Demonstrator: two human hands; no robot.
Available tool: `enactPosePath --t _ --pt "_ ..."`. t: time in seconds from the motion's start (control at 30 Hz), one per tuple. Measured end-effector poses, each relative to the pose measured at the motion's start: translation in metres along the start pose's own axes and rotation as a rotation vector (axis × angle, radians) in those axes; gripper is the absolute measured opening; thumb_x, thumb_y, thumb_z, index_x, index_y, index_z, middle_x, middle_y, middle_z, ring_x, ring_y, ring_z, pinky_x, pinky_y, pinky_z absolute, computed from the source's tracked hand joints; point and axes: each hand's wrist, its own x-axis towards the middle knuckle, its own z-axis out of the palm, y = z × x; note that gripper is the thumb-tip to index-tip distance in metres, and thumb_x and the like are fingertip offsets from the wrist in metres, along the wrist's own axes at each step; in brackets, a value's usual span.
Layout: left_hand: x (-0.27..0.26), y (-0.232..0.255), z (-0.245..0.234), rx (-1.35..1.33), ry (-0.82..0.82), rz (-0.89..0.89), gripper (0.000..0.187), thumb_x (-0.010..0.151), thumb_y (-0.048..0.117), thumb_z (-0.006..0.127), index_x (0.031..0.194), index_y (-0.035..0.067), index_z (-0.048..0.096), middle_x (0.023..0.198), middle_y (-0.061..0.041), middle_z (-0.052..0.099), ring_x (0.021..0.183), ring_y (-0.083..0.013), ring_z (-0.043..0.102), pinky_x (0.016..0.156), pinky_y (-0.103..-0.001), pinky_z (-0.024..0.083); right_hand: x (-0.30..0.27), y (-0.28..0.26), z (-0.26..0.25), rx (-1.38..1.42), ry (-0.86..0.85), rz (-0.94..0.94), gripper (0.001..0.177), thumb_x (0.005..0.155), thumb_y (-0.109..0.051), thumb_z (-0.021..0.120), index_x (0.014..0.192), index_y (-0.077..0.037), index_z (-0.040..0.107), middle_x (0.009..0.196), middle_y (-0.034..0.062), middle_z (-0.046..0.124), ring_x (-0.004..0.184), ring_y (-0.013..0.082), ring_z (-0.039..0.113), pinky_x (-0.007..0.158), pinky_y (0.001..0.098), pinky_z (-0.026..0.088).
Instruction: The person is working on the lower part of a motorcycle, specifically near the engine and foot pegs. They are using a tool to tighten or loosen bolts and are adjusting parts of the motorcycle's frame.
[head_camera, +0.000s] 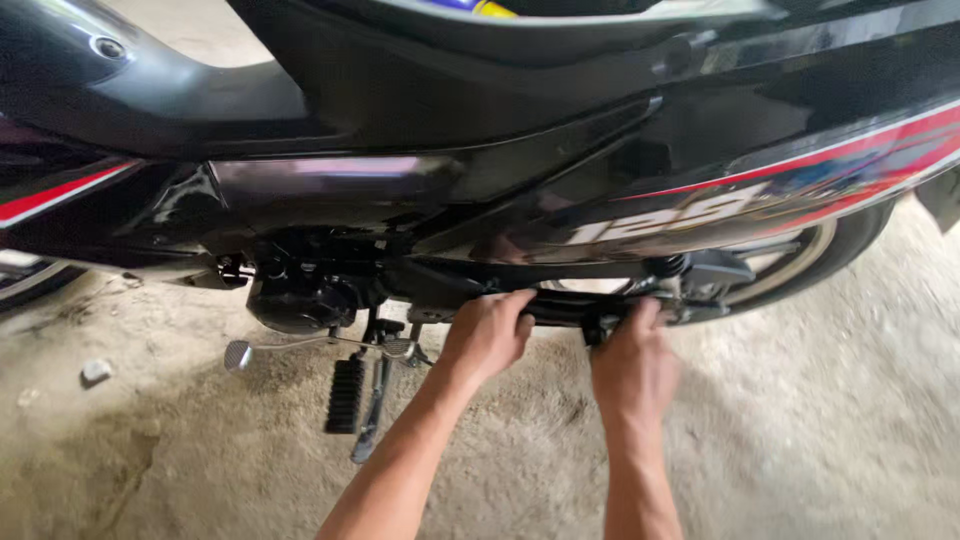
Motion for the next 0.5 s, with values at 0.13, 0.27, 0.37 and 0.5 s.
enactPosePath --t 0.13,0.27,0.37,0.5 --pt "0.001 -0.019 -0.004 0.019 -0.213 -0.068 0.036 0.101 0.006 0.055 0.135 0.003 0.066 0.097 -0.016 0.077 0.065 -0.0199 0.073 0.059 -0.035 0.062 -0.028 -0.035 0.034 -0.125 0.476 -0.311 0.03 0.089 0.0 0.059 0.118 0.001 0.056 0.107 0.022 0.069 0.096 0.0375 0.069 0.08 0.0465 0.057" --pt "0.02 -0.032 -0.023 -0.056 -0.466 -0.151 0.034 0.103 0.023 0.055 0.134 0.01 0.065 0.087 -0.016 0.078 0.067 -0.0264 0.075 0.06 -0.041 0.062 -0.056 -0.043 0.027 -0.031 0.585 -0.486 0.041 0.075 0.004 0.062 0.116 0.0 0.058 0.112 0.0201 0.069 0.103 0.0404 0.067 0.085 0.0491 0.052" --pt "0.023 -0.048 -0.028 -0.123 -0.285 0.041 0.031 0.091 0.023 0.067 0.118 0.009 0.075 0.082 -0.017 0.078 0.069 -0.0318 0.074 0.062 -0.044 0.059 -0.077 -0.045 0.024 -0.017 0.591 -0.417 0.041 0.078 0.007 0.061 0.117 -0.003 0.061 0.109 0.0168 0.071 0.106 0.0373 0.066 0.111 0.0524 0.042" --pt "0.027 -0.056 -0.037 -0.172 -0.398 -0.02 0.029 0.095 0.022 0.062 0.119 0.009 0.073 0.082 -0.016 0.078 0.07 -0.0308 0.077 0.063 -0.042 0.062 -0.041 -0.052 0.041 -0.044 0.984 -0.308 0.038 0.087 0.011 0.062 0.124 0.003 0.06 0.145 0.0222 0.063 0.139 0.0349 0.057 0.119 0.0573 0.032"
